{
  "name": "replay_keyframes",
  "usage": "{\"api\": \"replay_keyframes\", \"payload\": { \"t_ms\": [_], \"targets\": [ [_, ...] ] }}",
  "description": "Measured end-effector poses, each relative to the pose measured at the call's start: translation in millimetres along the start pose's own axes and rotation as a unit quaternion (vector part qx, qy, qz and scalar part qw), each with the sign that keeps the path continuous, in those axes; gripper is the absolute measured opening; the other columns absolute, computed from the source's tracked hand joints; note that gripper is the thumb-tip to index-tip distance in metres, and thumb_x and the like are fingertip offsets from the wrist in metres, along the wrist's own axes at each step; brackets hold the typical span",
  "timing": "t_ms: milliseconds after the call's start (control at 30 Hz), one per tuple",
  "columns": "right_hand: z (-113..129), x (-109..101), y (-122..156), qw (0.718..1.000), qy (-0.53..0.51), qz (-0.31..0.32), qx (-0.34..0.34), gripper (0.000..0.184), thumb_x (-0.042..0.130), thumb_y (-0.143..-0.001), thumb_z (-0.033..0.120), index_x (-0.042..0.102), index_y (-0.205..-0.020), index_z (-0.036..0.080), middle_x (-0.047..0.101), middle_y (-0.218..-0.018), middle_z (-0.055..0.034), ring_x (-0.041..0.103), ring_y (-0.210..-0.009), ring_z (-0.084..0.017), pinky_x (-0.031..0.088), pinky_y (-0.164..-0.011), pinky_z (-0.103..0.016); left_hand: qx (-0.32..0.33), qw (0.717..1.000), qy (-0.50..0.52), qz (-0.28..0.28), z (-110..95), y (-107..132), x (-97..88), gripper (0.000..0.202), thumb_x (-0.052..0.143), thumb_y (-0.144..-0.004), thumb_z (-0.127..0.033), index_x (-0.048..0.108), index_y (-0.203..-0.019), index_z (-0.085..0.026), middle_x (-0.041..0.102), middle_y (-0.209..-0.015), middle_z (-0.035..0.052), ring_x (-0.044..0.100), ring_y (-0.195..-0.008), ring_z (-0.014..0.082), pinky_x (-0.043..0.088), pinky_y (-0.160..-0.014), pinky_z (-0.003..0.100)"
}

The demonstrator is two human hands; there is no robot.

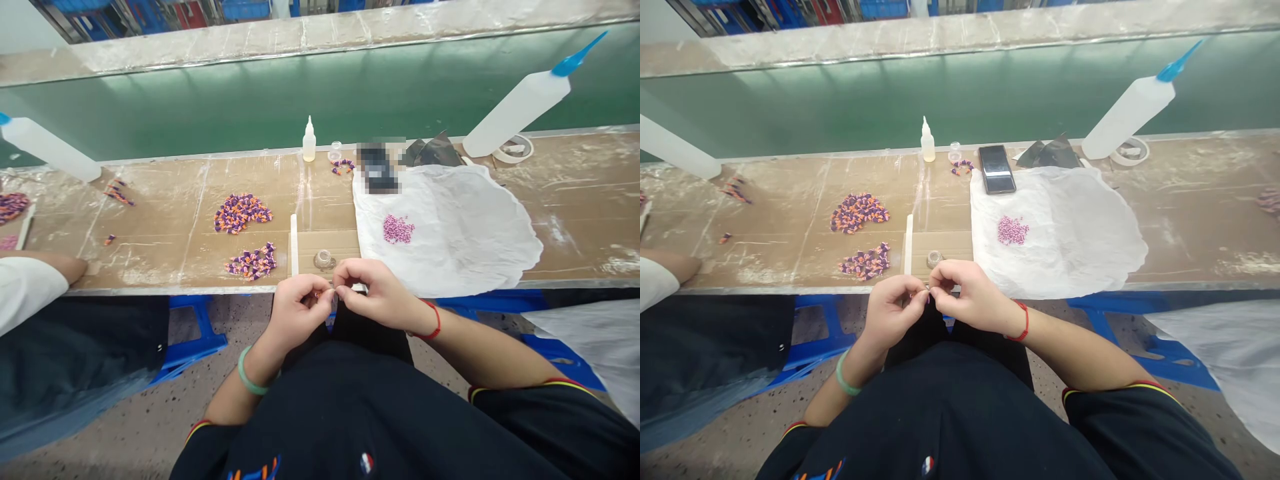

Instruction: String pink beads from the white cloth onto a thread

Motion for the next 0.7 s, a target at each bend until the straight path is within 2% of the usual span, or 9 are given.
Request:
{"api": "replay_keyframes", "payload": {
  "t_ms": [133,300,400,500,600,700],
  "targets": [
    [0.0,2.0,0.4,1.000,0.003,0.003,-0.006,0.011,0.051,-0.083,0.014,0.051,-0.074,0.020,0.055,-0.068,0.0021,0.048,-0.060,-0.011,0.041,-0.056,-0.022,-0.034,0.999,0.019,0.007,0.0,0.0,0.0,0.017,0.064,-0.079,-0.022,0.063,-0.063,-0.018,0.060,-0.054,-0.0010,0.049,-0.047,0.0092,0.039,-0.049,0.021],
    [-1.7,-1.9,-2.2,1.000,-0.007,0.027,-0.009,0.012,0.049,-0.088,0.014,0.048,-0.078,0.020,0.053,-0.069,0.0024,0.049,-0.060,-0.011,0.041,-0.057,-0.023,-0.137,0.980,0.144,0.009,9.1,4.4,-3.9,0.020,0.070,-0.083,-0.036,0.068,-0.076,-0.018,0.066,-0.060,0.0009,0.055,-0.049,0.0105,0.045,-0.049,0.022],
    [-9.8,-12.2,-10.0,0.995,0.069,0.045,-0.054,0.012,0.049,-0.088,0.013,0.046,-0.078,0.021,0.052,-0.071,0.0017,0.047,-0.061,-0.012,0.040,-0.059,-0.024,-0.169,0.967,0.189,-0.022,20.3,8.1,-8.9,0.027,0.079,-0.078,-0.042,0.068,-0.078,-0.017,0.066,-0.059,0.0004,0.054,-0.045,0.0092,0.045,-0.046,0.021],
    [-23.6,-23.6,-24.4,0.963,0.238,0.078,-0.101,0.015,0.047,-0.087,0.012,0.044,-0.076,0.021,0.048,-0.069,0.0007,0.043,-0.061,-0.014,0.035,-0.059,-0.026,-0.191,0.960,0.200,-0.040,31.4,11.4,-13.8,0.030,0.085,-0.071,-0.042,0.068,-0.072,-0.016,0.067,-0.060,0.0011,0.055,-0.046,0.0092,0.047,-0.046,0.021],
    [-37.9,-28.4,-40.4,0.909,0.380,0.149,-0.086,0.019,0.046,-0.090,0.014,0.043,-0.073,0.021,0.050,-0.069,-0.0020,0.042,-0.062,-0.016,0.031,-0.059,-0.029,-0.215,0.954,0.205,-0.039,38.8,14.6,-17.8,0.029,0.087,-0.067,-0.038,0.069,-0.070,-0.016,0.068,-0.060,0.0014,0.057,-0.047,0.0097,0.049,-0.047,0.021],
    [-44.0,-25.9,-51.4,0.865,0.450,0.210,-0.065,0.019,0.048,-0.092,0.014,0.048,-0.073,0.019,0.054,-0.072,-0.0048,0.045,-0.063,-0.017,0.030,-0.060,-0.029,-0.230,0.952,0.200,-0.034,42.0,17.5,-20.6,0.026,0.085,-0.069,-0.037,0.071,-0.071,-0.016,0.067,-0.057,0.0010,0.055,-0.045,0.0092,0.048,-0.046,0.021]
  ]
}}
Point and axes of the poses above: each hand's wrist, its own y-axis away from the middle knuckle, its own x-axis out of the palm, z = x × y, the point moved 2 cm from there along -y, towards the middle knuckle
